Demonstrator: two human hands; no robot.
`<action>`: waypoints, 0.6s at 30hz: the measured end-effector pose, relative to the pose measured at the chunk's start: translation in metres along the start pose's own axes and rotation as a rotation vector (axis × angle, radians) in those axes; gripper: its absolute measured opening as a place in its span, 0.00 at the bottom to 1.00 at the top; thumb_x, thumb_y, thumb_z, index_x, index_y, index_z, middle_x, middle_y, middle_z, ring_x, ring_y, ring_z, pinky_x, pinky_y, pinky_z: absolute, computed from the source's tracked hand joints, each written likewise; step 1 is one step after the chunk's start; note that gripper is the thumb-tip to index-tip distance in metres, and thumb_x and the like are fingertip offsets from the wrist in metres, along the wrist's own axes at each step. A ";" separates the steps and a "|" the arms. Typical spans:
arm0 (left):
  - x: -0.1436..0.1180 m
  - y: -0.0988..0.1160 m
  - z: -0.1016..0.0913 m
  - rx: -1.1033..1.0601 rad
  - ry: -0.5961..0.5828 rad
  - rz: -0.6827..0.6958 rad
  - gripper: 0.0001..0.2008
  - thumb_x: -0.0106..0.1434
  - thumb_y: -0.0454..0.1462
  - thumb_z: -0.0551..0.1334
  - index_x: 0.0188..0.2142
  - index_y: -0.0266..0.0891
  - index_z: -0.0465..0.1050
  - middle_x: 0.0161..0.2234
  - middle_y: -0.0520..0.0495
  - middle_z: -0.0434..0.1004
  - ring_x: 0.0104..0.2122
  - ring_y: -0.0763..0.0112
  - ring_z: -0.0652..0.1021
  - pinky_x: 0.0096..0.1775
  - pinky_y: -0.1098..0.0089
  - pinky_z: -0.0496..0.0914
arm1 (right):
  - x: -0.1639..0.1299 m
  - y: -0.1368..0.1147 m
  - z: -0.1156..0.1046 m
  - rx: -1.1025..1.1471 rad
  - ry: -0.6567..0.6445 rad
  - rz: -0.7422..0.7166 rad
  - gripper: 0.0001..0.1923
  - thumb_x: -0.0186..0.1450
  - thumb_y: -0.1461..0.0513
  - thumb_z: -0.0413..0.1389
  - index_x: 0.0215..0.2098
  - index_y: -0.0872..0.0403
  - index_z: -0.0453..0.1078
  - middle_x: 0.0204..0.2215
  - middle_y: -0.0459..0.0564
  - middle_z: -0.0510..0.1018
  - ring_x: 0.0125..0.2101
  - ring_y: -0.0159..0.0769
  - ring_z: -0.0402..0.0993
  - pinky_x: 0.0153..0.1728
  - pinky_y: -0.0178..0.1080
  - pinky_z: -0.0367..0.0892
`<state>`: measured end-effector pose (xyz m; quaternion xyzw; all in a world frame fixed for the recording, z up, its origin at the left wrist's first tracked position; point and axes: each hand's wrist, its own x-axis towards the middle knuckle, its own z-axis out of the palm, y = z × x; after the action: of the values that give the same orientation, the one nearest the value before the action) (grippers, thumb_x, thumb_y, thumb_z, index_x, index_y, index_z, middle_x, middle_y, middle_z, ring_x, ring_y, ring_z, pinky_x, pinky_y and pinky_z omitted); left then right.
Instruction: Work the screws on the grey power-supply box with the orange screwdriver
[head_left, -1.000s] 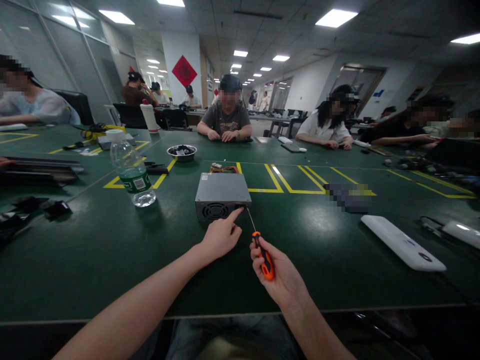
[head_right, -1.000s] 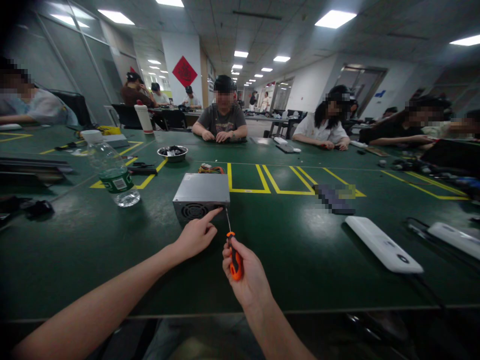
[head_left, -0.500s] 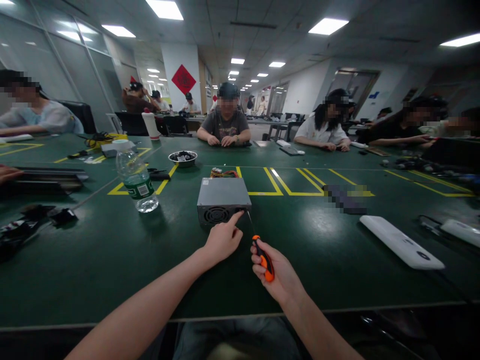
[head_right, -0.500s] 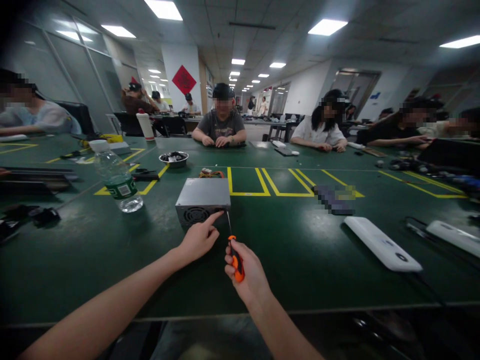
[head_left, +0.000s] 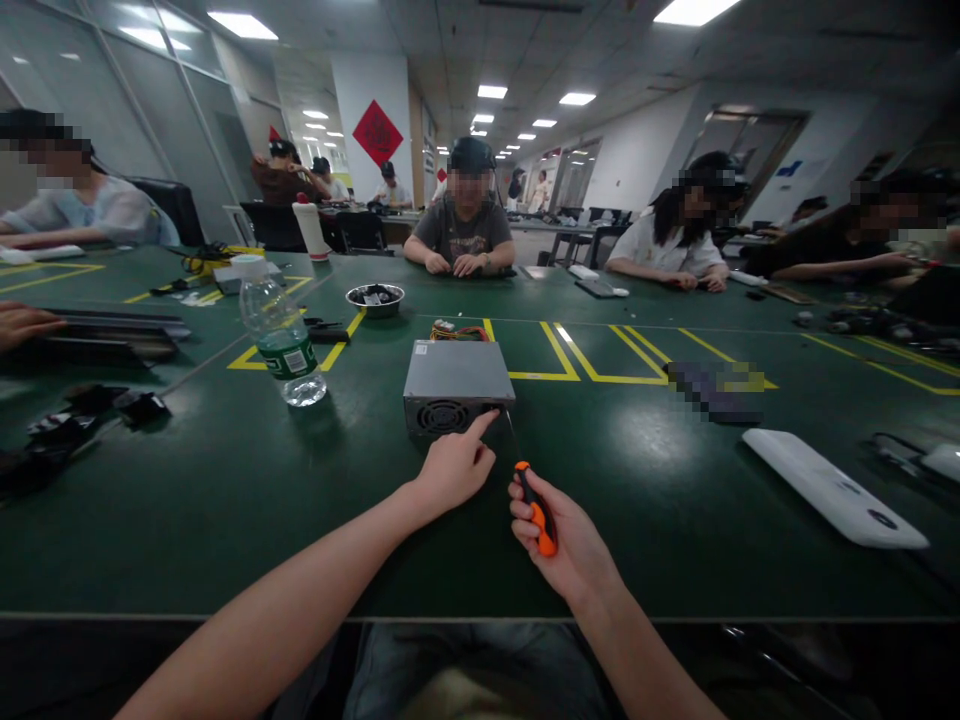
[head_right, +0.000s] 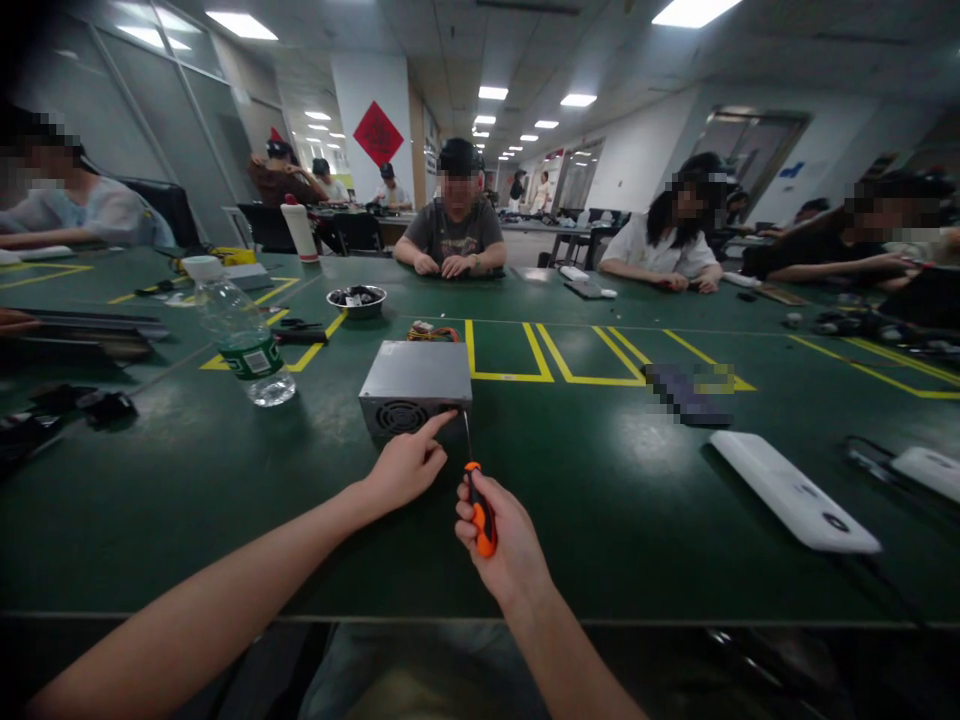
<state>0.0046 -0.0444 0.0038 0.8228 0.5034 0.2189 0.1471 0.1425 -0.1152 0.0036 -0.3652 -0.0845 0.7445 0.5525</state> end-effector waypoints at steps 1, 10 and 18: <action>0.000 0.000 0.000 -0.002 -0.004 -0.004 0.27 0.59 0.34 0.50 0.59 0.43 0.52 0.24 0.54 0.75 0.25 0.70 0.76 0.33 0.72 0.66 | 0.000 0.000 0.000 0.000 0.000 -0.003 0.02 0.60 0.66 0.54 0.29 0.58 0.67 0.21 0.45 0.68 0.17 0.21 0.60 0.12 0.22 0.55; -0.001 -0.002 0.005 -0.013 0.010 0.022 0.28 0.59 0.33 0.49 0.60 0.43 0.50 0.24 0.55 0.75 0.25 0.69 0.75 0.32 0.71 0.65 | 0.001 0.000 -0.001 -0.148 0.005 -0.036 0.05 0.57 0.63 0.57 0.29 0.57 0.66 0.22 0.44 0.69 0.18 0.22 0.62 0.14 0.24 0.55; 0.004 -0.011 -0.009 -0.031 -0.117 0.087 0.28 0.59 0.34 0.51 0.60 0.42 0.48 0.23 0.55 0.73 0.25 0.72 0.75 0.31 0.74 0.65 | -0.003 -0.020 0.001 -0.546 0.087 -0.053 0.10 0.55 0.58 0.58 0.28 0.55 0.64 0.20 0.42 0.68 0.18 0.24 0.62 0.16 0.27 0.56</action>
<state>-0.0074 -0.0354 0.0075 0.8530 0.4543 0.1844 0.1791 0.1576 -0.1105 0.0162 -0.5297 -0.2679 0.6630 0.4561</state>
